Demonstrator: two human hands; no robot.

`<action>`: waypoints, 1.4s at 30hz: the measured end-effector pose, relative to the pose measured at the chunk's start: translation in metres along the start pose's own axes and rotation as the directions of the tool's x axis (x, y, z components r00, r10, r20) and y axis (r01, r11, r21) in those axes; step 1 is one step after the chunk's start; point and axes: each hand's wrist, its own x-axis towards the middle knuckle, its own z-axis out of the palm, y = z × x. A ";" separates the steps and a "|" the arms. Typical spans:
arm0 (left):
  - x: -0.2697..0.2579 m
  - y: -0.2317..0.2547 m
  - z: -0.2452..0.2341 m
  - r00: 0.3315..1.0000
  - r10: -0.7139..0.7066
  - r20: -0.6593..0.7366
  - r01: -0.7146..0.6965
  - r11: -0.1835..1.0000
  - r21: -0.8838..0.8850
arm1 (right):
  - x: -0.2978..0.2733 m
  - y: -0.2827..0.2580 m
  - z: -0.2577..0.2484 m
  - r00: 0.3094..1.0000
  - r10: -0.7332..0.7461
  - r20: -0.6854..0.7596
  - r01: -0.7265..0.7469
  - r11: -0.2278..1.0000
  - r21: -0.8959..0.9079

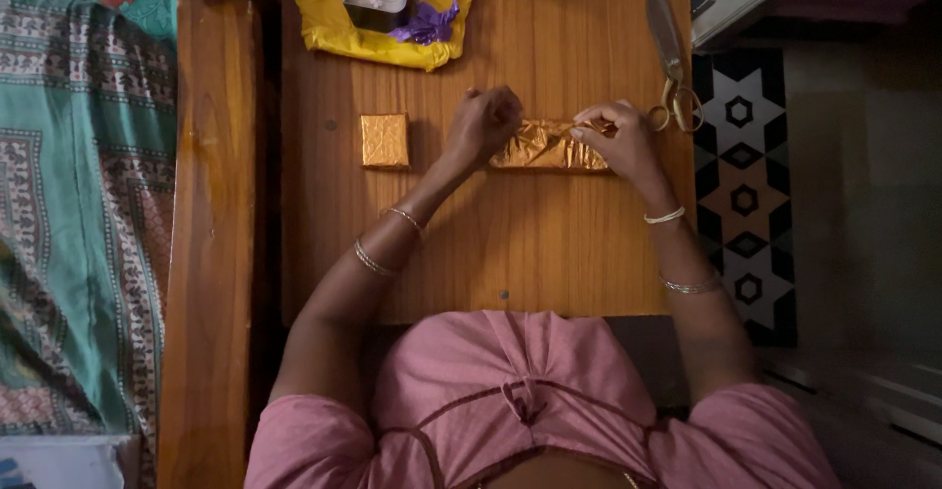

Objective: The person places a small rectangular box on a sheet of gold foil and wraps it by folding the foil over the box and creasing the edges. The person then picks up a small bottle of glue and applies it to the foil to secure the wrap.

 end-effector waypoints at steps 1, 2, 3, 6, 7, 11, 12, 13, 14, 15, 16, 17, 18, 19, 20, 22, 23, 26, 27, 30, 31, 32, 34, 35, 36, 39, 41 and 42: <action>0.002 0.001 0.000 1.000 -0.024 -0.019 0.024 1.000 0.007 | 0.000 0.001 0.000 0.999 0.033 0.005 -0.033 0.999 -0.011; 0.004 0.003 0.000 0.998 -0.047 -0.038 0.048 0.999 0.013 | 0.000 0.001 0.001 0.998 0.066 0.010 -0.066 0.998 -0.021; 0.006 0.005 -0.001 0.996 -0.069 -0.057 0.070 0.997 0.019 | 0.000 0.002 0.001 0.995 0.099 0.013 -0.098 0.995 -0.033; 0.003 0.016 -0.011 0.920 0.347 -0.180 -0.178 0.783 0.596 | -0.002 0.005 0.000 0.997 0.081 0.007 -0.081 0.997 0.003; 0.000 0.020 -0.011 0.914 0.379 -0.144 -0.214 0.753 0.622 | -0.002 0.006 0.000 0.998 0.060 0.001 -0.060 0.998 -0.014; -0.037 0.037 0.011 0.953 0.287 0.102 -0.302 0.853 0.425 | -0.005 0.005 0.003 0.993 0.114 0.017 -0.115 0.989 0.097; -0.050 0.043 0.024 0.945 0.288 0.155 -0.327 0.851 0.412 | -0.006 0.005 0.003 0.987 0.159 0.033 -0.163 0.973 0.167; -0.060 0.046 0.035 0.934 0.292 0.205 -0.352 0.847 0.399 | -0.005 0.003 0.003 0.990 0.141 0.021 -0.143 0.976 0.166; -0.065 0.044 0.041 0.935 0.265 0.236 -0.346 0.829 0.439 | -0.006 0.002 0.004 0.992 0.124 0.009 -0.123 0.978 0.165; -0.069 0.042 0.049 0.934 0.237 0.266 -0.341 0.811 0.475 | -0.008 0.000 0.004 0.994 0.108 -0.004 -0.106 0.981 0.162; -0.072 0.041 0.053 0.933 0.208 0.295 -0.338 0.791 0.510 | -0.010 0.000 0.003 0.993 0.121 0.000 -0.120 0.979 0.163; -0.073 0.039 0.055 0.937 0.213 0.278 -0.328 0.811 0.484 | -0.012 -0.002 0.003 0.991 0.135 0.003 -0.133 0.978 0.163; -0.073 0.038 0.056 0.940 0.217 0.262 -0.318 0.830 0.457 | -0.015 -0.003 0.004 0.989 0.148 0.006 -0.147 0.976 0.163; -0.074 0.038 0.056 0.945 0.216 0.245 -0.305 0.849 0.430 | -0.019 -0.005 0.006 0.982 0.190 0.006 -0.187 0.963 0.193; -0.073 0.039 0.056 0.947 0.188 0.259 -0.291 0.846 0.448 | -0.023 -0.007 0.008 0.973 0.231 0.007 -0.227 0.948 0.222; -0.066 0.040 0.053 0.949 0.135 0.284 -0.264 0.832 0.488 | -0.029 -0.012 0.013 0.963 0.268 0.006 -0.262 0.939 0.221; -0.062 0.040 0.051 0.945 0.149 0.290 -0.280 0.826 0.489 | -0.033 -0.015 0.014 0.964 0.268 0.003 -0.263 0.946 0.191; -0.051 0.034 0.042 0.931 0.204 0.302 -0.332 0.816 0.472 | -0.044 -0.023 0.012 0.960 0.277 0.035 -0.278 0.940 0.197; -0.049 0.031 0.039 0.926 0.231 0.300 -0.351 0.819 0.454 | -0.048 -0.025 0.010 0.957 0.285 0.053 -0.289 0.933 0.215; -0.046 0.026 0.036 0.912 0.305 0.274 -0.401 0.806 0.436 | -0.059 -0.028 -0.003 0.920 0.380 0.093 -0.383 0.924 0.012; -0.045 0.026 0.036 0.907 0.330 0.261 -0.416 0.797 0.438 | -0.061 -0.029 -0.005 0.924 0.375 0.074 -0.378 0.925 0.039; -0.044 0.026 0.036 0.909 0.328 0.256 -0.411 0.804 0.430 | -0.063 -0.029 -0.009 0.927 0.370 0.055 -0.373 0.925 0.065; -0.043 0.027 0.036 0.912 0.327 0.247 -0.404 0.815 0.415 | -0.064 -0.028 -0.011 0.939 0.344 0.024 -0.344 0.928 0.145; -0.042 0.028 0.036 0.914 0.337 0.227 -0.403 0.821 0.404 | -0.064 -0.027 -0.011 0.946 0.323 0.011 -0.319 0.927 0.198; -0.041 0.028 0.036 0.915 0.347 0.207 -0.402 0.827 0.393 | -0.065 -0.026 -0.011 0.953 0.303 -0.002 -0.292 0.923 0.251; -0.041 0.029 0.034 0.917 0.361 0.170 -0.399 0.839 0.369 | -0.068 -0.027 -0.003 0.873 0.480 0.087 -0.487 0.859 0.155; -0.042 0.030 0.033 0.918 0.363 0.158 -0.396 0.842 0.366 | -0.067 -0.028 0.006 0.922 0.382 0.067 -0.386 0.886 0.255; -0.043 0.031 0.033 0.919 0.363 0.155 -0.395 0.841 0.369 | -0.067 -0.029 0.009 0.941 0.333 0.054 -0.333 0.893 0.304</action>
